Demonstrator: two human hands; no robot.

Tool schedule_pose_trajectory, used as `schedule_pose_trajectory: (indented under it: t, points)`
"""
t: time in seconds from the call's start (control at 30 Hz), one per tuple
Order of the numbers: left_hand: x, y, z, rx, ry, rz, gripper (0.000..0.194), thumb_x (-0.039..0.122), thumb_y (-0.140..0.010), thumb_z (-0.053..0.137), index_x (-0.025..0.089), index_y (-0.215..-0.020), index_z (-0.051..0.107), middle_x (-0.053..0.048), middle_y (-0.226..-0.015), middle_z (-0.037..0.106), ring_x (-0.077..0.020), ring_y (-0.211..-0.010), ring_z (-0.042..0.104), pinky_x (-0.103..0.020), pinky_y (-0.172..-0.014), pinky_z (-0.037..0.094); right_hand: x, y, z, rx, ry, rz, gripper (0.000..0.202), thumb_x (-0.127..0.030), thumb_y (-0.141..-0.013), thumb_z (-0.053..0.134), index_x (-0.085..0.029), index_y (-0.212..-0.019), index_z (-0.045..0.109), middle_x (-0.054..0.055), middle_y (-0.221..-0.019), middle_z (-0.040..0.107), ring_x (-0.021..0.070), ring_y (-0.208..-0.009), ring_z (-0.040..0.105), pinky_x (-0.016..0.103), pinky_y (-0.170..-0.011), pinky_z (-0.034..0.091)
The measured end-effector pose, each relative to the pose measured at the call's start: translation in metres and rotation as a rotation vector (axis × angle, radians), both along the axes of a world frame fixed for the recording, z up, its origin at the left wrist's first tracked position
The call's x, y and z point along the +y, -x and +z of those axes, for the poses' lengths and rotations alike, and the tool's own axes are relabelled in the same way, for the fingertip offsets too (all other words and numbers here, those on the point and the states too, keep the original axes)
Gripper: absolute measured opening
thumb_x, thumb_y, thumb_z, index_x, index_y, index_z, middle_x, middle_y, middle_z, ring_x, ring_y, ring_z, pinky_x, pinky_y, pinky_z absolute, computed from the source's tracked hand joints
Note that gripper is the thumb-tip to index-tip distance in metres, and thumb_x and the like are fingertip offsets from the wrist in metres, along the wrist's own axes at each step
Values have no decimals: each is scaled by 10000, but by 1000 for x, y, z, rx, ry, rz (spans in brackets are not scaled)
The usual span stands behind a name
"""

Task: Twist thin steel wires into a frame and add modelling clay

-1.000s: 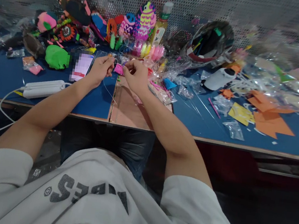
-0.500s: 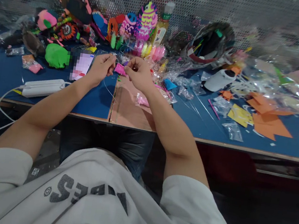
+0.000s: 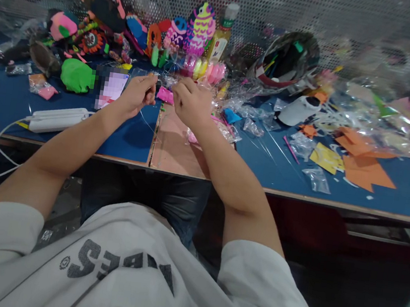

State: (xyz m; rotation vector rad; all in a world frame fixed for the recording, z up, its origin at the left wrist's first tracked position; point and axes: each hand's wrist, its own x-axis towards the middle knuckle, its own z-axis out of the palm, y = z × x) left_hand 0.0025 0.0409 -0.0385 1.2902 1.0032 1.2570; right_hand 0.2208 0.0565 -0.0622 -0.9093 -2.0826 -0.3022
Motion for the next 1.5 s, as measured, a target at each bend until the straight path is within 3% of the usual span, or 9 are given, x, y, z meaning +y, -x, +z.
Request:
schedule_pose_trajectory:
  t: [0.17, 0.43, 0.6, 0.7, 0.83, 0.97, 1.13, 1.3, 1.5]
  points:
    - [1, 6, -1, -10, 37, -61, 526, 573, -1082, 709, 219, -733, 538, 47, -580, 454, -83, -498, 449, -309, -675, 543, 4, -1, -4, 9, -52, 31, 394, -392, -1186, 379, -251, -1141, 744, 140, -1201, 808, 332, -1174, 783, 558, -1032, 623]
    - [-18, 12, 24, -191, 237, -287, 490, 364, -1133, 557, 222, -664, 544, 32, -547, 472, -110, -501, 509, -300, -691, 586, 12, -6, -10, 62, -74, 115, 359, -485, -1177, 445, -274, -1104, 726, 109, -1155, 807, 298, -1090, 792, 528, -988, 626]
    - [-22, 10, 27, -228, 252, -342, 462, 301, -1137, 467, 208, -702, 593, 26, -557, 496, -113, -535, 553, -271, -675, 582, 10, -5, -9, 61, -123, 98, 356, -493, -1172, 469, -260, -1041, 704, 105, -1107, 808, 276, -1017, 795, 482, -928, 626]
    - [-19, 8, 22, -170, 143, -297, 401, 280, -1124, 520, 198, -742, 609, 30, -604, 529, -97, -554, 564, -243, -669, 561, 10, -4, -8, 54, -142, 70, 363, -489, -1177, 465, -256, -1028, 699, 100, -1102, 809, 268, -1006, 794, 456, -898, 625]
    - [-13, 6, 14, -27, -66, -161, 350, 405, -1112, 670, 200, -827, 663, 16, -712, 591, -109, -625, 613, -267, -712, 548, 9, -5, -8, 31, -116, 34, 393, -512, -1175, 453, -249, -1035, 709, 105, -1105, 805, 274, -1008, 790, 463, -908, 621]
    - [-13, 10, 11, 198, -349, -5, 280, 446, -1099, 702, 213, -949, 741, -22, -811, 650, -185, -854, 714, -349, -912, 563, 5, -5, -4, 35, -57, 18, 422, -526, -1168, 438, -245, -1066, 736, 125, -1140, 810, 292, -1029, 790, 484, -929, 626]
    - [-20, 21, 18, 631, -640, 3, 154, 350, -1074, 681, 261, -1081, 806, -93, -1154, 775, -292, -1235, 708, -442, -1209, 454, -2, -3, 3, 55, -1, 67, 424, -546, -1155, 448, -262, -1093, 756, 135, -1158, 806, 325, -1099, 787, 529, -963, 624]
    - [-19, 25, 21, 708, -640, 13, 129, 304, -1045, 683, 272, -1066, 806, -95, -1232, 784, -319, -1285, 685, -465, -1240, 414, -5, -2, 5, 52, 46, 56, 425, -551, -1153, 447, -262, -1116, 757, 140, -1172, 795, 334, -1104, 786, 562, -1008, 617]
    - [-18, 18, 23, 620, -542, 66, 127, 202, -981, 707, 243, -990, 827, -76, -1073, 812, -260, -1042, 703, -394, -1066, 512, -8, 4, 4, 50, 65, 1, 387, -528, -1154, 466, -256, -1107, 737, 118, -1069, 791, 307, -977, 780, 548, -1011, 613]
